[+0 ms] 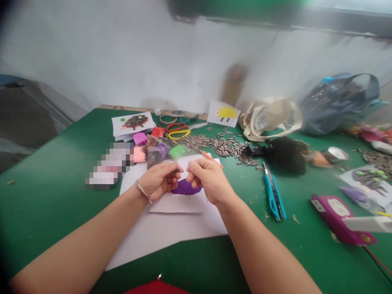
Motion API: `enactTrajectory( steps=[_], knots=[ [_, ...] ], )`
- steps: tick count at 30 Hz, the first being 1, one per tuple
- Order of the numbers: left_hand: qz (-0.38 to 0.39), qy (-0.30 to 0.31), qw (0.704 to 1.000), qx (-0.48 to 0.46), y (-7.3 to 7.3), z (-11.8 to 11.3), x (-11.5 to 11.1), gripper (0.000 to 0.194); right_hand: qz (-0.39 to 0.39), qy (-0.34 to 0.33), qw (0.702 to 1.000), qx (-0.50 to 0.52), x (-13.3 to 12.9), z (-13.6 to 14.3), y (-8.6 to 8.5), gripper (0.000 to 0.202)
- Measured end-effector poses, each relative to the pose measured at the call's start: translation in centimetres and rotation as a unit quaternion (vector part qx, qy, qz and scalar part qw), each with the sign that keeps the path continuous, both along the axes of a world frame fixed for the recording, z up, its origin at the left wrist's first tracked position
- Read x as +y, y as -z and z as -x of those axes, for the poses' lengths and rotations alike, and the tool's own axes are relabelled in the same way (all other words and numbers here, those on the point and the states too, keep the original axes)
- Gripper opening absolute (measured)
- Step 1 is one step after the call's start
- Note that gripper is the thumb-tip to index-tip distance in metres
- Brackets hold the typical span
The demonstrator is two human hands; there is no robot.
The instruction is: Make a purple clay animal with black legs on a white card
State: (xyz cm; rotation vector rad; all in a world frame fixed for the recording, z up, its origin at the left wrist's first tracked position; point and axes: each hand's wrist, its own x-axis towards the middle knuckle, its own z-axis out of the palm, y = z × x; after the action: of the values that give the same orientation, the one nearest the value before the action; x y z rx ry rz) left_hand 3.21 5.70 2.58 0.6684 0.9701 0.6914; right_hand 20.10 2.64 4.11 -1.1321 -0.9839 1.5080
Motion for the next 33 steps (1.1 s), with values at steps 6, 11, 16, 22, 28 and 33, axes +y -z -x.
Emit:
enactTrajectory(
  steps=[6,11,16,22,28,33],
  knots=[
    [0.000,-0.006,1.000,0.002,-0.14,-0.11,-0.01,0.020,0.032,-0.025,0.998,0.045,-0.22,0.14,-0.27,0.027],
    [0.003,-0.003,1.000,0.004,-0.19,-0.12,-0.07,0.020,0.015,-0.027,0.999,0.007,-0.31,0.18,-0.13,0.027],
    [0.003,-0.006,1.000,0.006,-0.19,-0.12,-0.06,0.021,0.013,-0.014,1.000,0.022,-0.28,0.05,-0.26,0.027],
    [-0.006,-0.007,1.000,-0.006,-0.34,-0.27,-0.23,0.018,0.027,-0.044,0.998,0.042,-0.38,0.07,-0.20,0.026],
    [0.003,-0.007,1.000,0.004,-0.25,-0.11,-0.14,0.019,0.009,-0.027,0.999,-0.018,-0.25,0.09,-0.19,0.025],
    [-0.001,-0.006,1.000,0.005,-0.26,-0.03,-0.13,0.021,-0.008,-0.029,0.999,-0.045,-0.28,0.03,-0.37,0.028]
  ],
)
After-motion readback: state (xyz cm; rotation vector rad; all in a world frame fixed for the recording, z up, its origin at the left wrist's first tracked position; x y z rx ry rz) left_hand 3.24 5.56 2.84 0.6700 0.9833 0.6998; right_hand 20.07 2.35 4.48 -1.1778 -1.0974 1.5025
